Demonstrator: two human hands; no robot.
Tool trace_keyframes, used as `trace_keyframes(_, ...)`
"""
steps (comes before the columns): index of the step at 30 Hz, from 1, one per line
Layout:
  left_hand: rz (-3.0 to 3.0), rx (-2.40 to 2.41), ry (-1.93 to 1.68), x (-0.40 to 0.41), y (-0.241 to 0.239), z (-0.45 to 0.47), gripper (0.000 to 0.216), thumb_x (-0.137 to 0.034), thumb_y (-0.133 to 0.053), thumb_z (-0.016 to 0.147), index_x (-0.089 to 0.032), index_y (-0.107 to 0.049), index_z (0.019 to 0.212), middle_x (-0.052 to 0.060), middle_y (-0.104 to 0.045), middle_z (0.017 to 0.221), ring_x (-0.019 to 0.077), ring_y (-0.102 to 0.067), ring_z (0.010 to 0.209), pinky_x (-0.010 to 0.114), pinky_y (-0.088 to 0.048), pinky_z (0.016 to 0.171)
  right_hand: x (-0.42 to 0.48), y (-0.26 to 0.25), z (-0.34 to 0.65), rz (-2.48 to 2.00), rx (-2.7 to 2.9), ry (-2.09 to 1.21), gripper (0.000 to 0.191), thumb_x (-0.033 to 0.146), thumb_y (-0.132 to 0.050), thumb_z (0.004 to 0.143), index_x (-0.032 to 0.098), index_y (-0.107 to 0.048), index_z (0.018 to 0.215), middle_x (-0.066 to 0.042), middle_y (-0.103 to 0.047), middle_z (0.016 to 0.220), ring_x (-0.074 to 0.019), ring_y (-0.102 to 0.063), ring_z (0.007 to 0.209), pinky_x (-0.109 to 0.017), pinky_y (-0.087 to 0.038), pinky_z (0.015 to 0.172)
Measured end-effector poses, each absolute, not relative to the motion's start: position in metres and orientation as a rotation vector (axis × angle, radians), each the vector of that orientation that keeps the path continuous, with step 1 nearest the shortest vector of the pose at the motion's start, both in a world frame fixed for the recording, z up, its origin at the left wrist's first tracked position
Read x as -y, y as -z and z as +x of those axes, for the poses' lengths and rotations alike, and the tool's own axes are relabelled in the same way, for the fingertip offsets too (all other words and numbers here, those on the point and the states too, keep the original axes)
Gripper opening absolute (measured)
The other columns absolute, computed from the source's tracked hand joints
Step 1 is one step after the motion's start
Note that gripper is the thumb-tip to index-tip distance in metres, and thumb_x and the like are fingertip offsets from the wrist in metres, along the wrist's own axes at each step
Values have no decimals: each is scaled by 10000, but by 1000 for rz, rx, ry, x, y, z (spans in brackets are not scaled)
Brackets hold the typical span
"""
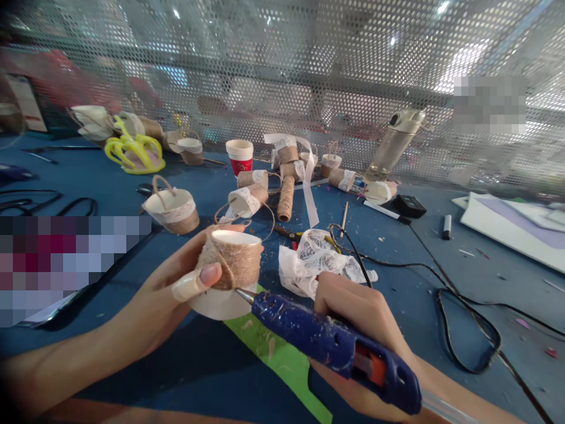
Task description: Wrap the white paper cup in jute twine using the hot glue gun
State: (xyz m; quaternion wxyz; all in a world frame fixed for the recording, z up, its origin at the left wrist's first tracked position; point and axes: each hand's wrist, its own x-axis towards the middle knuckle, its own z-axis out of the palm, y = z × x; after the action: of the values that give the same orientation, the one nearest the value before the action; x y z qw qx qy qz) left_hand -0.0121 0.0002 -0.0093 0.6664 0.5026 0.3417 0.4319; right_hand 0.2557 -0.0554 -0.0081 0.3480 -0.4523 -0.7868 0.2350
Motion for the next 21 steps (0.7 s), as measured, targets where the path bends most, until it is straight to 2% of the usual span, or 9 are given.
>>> trace_keyframes(6, 1197, -777, -1033, 0, 9, -10, 379, -388, -773, 852, -300, -650, 1198, 26, -720, 1166, 254, -656, 1094, 315, -544, 874, 60, 8, 248, -1221, 2012, -534, 288, 287, -635, 827, 249, -387, 685, 44, -421, 646, -154, -371, 546, -293, -265, 514)
trace_keyframes(13, 1243, -837, -1082, 1, 8, -9, 480, -364, -818, 816, -293, -604, 1239, 38, -698, 1225, 267, -638, 1167, 310, -546, 916, 57, 5, 251, -1157, 2162, -435, 217, 209, -574, 855, 271, -384, 770, 34, -440, 698, -163, -416, 568, -267, -335, 516)
trace_keyframes(17, 1244, -816, -1075, 0, 9, -9, 441, -349, -793, 849, -311, -601, 1244, 10, -698, 1226, 226, -651, 1147, 267, -548, 905, 58, 6, 253, -1183, 2164, -393, 259, 203, -601, 839, 275, -357, 791, 41, -422, 700, -159, -408, 556, -259, -329, 505)
trace_keyframes(21, 1234, -768, -1085, 0, 13, -11, 399, -339, -755, 883, -328, -618, 1258, 4, -706, 1238, 226, -650, 1151, 260, -548, 895, 59, 7, 252, -1179, 2169, -388, 252, 200, -595, 847, 277, -362, 793, 39, -433, 700, -163, -405, 559, -258, -336, 506)
